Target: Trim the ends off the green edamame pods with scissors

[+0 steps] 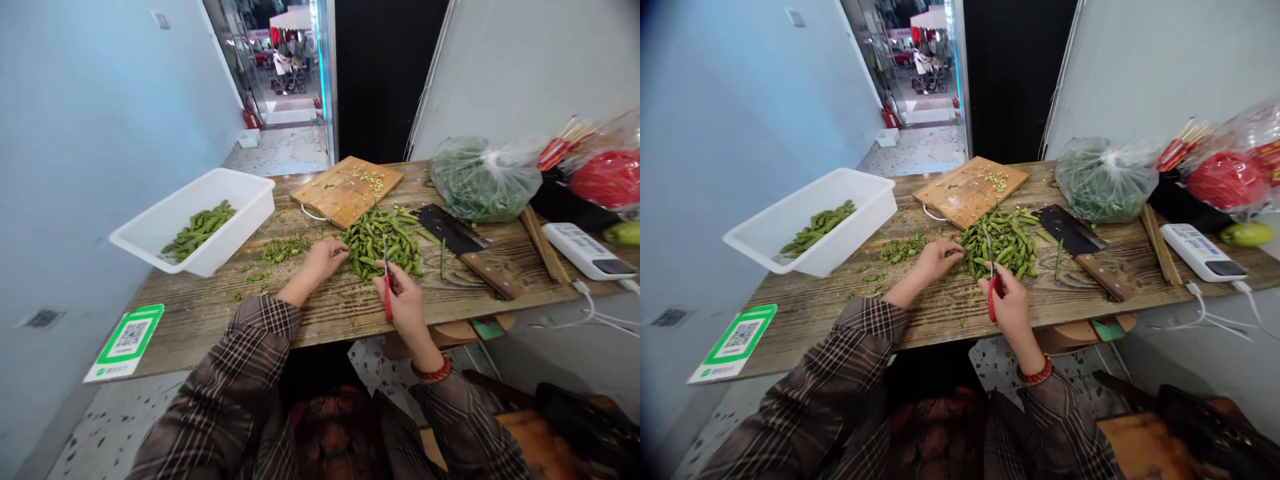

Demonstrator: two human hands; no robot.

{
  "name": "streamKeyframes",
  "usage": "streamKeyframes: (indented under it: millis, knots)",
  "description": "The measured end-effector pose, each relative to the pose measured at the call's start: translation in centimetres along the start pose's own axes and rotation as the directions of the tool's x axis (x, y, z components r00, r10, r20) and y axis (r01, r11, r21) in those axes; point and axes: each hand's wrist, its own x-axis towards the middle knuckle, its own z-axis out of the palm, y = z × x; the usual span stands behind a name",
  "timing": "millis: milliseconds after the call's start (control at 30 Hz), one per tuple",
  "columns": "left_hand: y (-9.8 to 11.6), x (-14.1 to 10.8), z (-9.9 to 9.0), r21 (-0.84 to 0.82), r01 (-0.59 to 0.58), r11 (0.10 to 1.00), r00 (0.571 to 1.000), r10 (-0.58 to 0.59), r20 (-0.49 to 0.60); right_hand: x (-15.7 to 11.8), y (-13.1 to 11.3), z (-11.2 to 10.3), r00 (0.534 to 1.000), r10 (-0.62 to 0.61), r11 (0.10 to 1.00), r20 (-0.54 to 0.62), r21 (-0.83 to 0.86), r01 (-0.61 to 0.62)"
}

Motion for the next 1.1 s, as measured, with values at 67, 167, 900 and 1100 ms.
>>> streamKeyframes:
  millis: [67, 167, 900, 1100]
  knots:
    - [0.3, -0.5, -0.8, -0.214, 0.015, 0.977, 1.0, -0.02, -0.018, -0.1, 0.0, 0.1, 0.997, -0.072, 0.993, 0.034, -0.093, 0.075]
    - [1.0, -1.7, -2.0, -0.51, 0.143, 0.848, 0.988, -0.095, 0.119, -0.2, -0.2, 0.1, 0.982, -0.165, 0.962, 0.09, -0.207, 0.181]
    - [1.8, -3.1, -2.4, -0.675, 0.122, 0.728, 0.95, 0.111, 0.292, 2.1, -1.3, -1.5, 0.835, -0.256, 0.844, 0.488, -0.309, 0.439]
    - [1.5, -3.1, -2.0, -0.689, 0.125, 0.714, 0.956, 0.098, 0.275, 2.3, -1.4, -1.6, 0.82, -0.261, 0.837, 0.51, -0.304, 0.456]
